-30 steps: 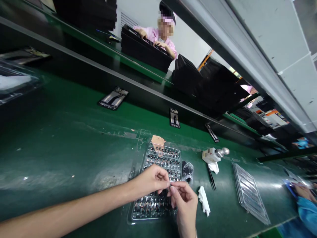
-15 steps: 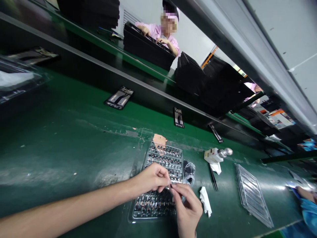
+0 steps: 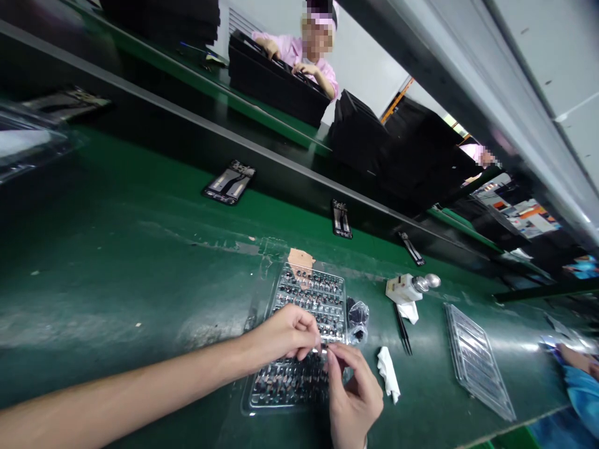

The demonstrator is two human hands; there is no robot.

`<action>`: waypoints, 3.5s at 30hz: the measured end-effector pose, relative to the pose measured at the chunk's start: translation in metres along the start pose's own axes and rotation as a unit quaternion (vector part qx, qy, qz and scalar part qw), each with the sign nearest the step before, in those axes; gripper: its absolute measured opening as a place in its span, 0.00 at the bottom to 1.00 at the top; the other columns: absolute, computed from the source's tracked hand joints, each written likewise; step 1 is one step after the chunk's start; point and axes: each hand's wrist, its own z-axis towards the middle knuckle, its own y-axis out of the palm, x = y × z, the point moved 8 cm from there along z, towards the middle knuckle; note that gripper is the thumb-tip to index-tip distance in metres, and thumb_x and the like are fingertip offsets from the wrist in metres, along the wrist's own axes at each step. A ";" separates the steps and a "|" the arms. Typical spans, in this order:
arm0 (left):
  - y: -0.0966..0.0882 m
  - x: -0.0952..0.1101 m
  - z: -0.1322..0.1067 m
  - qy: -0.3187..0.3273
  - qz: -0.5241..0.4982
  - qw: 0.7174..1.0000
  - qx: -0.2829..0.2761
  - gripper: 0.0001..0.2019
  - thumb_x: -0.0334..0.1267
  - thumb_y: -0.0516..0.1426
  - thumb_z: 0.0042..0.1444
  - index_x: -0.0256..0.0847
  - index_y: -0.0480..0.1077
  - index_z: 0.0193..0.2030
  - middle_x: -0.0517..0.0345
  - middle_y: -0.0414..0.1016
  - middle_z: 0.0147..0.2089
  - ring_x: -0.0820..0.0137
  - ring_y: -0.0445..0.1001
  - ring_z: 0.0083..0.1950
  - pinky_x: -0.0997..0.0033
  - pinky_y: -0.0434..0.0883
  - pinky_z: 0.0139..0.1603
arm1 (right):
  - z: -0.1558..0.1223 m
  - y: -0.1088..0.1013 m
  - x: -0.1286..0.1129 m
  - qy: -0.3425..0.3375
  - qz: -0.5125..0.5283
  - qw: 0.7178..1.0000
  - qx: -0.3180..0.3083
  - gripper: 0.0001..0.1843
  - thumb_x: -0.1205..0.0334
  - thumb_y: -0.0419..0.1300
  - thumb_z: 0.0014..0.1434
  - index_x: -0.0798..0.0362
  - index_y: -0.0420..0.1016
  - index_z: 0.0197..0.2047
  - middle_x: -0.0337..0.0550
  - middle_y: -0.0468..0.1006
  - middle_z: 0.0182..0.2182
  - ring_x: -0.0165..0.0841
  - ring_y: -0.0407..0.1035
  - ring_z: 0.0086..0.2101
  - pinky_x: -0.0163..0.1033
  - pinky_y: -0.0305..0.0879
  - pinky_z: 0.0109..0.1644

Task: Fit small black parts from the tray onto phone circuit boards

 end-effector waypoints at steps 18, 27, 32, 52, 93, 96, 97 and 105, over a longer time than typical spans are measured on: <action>-0.007 0.021 -0.002 0.116 0.056 0.991 0.028 0.07 0.35 0.55 0.51 0.33 0.70 0.27 0.65 0.64 0.18 0.79 0.60 0.21 0.79 0.58 0.24 | -0.007 -0.006 0.013 0.034 -0.037 0.998 0.030 0.21 0.73 0.57 0.54 0.52 0.68 0.52 0.47 0.78 0.37 0.34 0.73 0.32 0.38 0.71 0.33; -0.005 0.017 -0.004 0.110 0.051 0.992 0.025 0.08 0.38 0.56 0.51 0.34 0.71 0.28 0.62 0.64 0.21 0.76 0.61 0.23 0.77 0.60 0.26 | -0.011 -0.012 0.018 0.084 0.008 0.993 0.081 0.19 0.73 0.56 0.55 0.52 0.68 0.50 0.43 0.77 0.33 0.29 0.70 0.25 0.36 0.68 0.29; -0.006 0.015 -0.003 0.106 0.052 0.993 0.028 0.08 0.37 0.56 0.51 0.34 0.71 0.27 0.63 0.64 0.20 0.76 0.61 0.23 0.77 0.60 0.25 | -0.011 -0.011 0.019 0.084 0.000 0.993 0.077 0.17 0.73 0.56 0.55 0.53 0.70 0.48 0.43 0.77 0.33 0.28 0.70 0.25 0.35 0.68 0.29; 0.000 0.023 -0.007 0.128 0.049 0.990 0.013 0.08 0.37 0.56 0.51 0.36 0.73 0.28 0.63 0.65 0.21 0.77 0.61 0.23 0.78 0.59 0.25 | -0.009 -0.009 0.017 0.070 -0.027 0.995 0.062 0.11 0.70 0.55 0.56 0.54 0.72 0.43 0.44 0.77 0.32 0.29 0.69 0.24 0.36 0.67 0.30; -0.204 0.079 -0.012 0.217 0.176 0.818 0.503 0.09 0.35 0.51 0.55 0.35 0.71 0.34 0.49 0.64 0.56 0.59 0.63 0.55 0.62 0.66 0.48 | 0.119 0.113 0.010 0.172 0.003 0.960 -0.221 0.26 0.62 0.52 0.59 0.46 0.53 0.60 0.44 0.68 0.53 0.34 0.64 0.49 0.41 0.64 0.48; -0.224 0.081 -0.005 0.188 0.186 0.804 0.532 0.07 0.33 0.53 0.56 0.34 0.70 0.38 0.48 0.65 0.55 0.59 0.61 0.57 0.56 0.63 0.53 | 0.161 0.169 0.030 0.176 -0.029 0.961 -0.212 0.29 0.62 0.55 0.57 0.48 0.53 0.61 0.47 0.63 0.56 0.39 0.57 0.55 0.48 0.54 0.56; -0.226 0.082 -0.003 0.181 0.190 0.805 0.532 0.08 0.35 0.54 0.57 0.34 0.69 0.42 0.49 0.66 0.53 0.61 0.64 0.55 0.54 0.63 0.52 | 0.171 0.185 0.035 0.180 -0.032 0.961 -0.210 0.30 0.62 0.56 0.56 0.50 0.54 0.60 0.49 0.62 0.56 0.41 0.56 0.56 0.50 0.52 0.57; -0.228 0.092 0.015 0.151 0.118 0.852 0.487 0.14 0.39 0.52 0.59 0.36 0.64 0.50 0.51 0.67 0.50 0.65 0.70 0.46 0.59 0.69 0.44 | 0.195 0.228 0.063 0.252 0.114 0.951 -0.135 0.17 0.60 0.54 0.60 0.55 0.64 0.51 0.47 0.67 0.49 0.37 0.67 0.44 0.48 0.65 0.45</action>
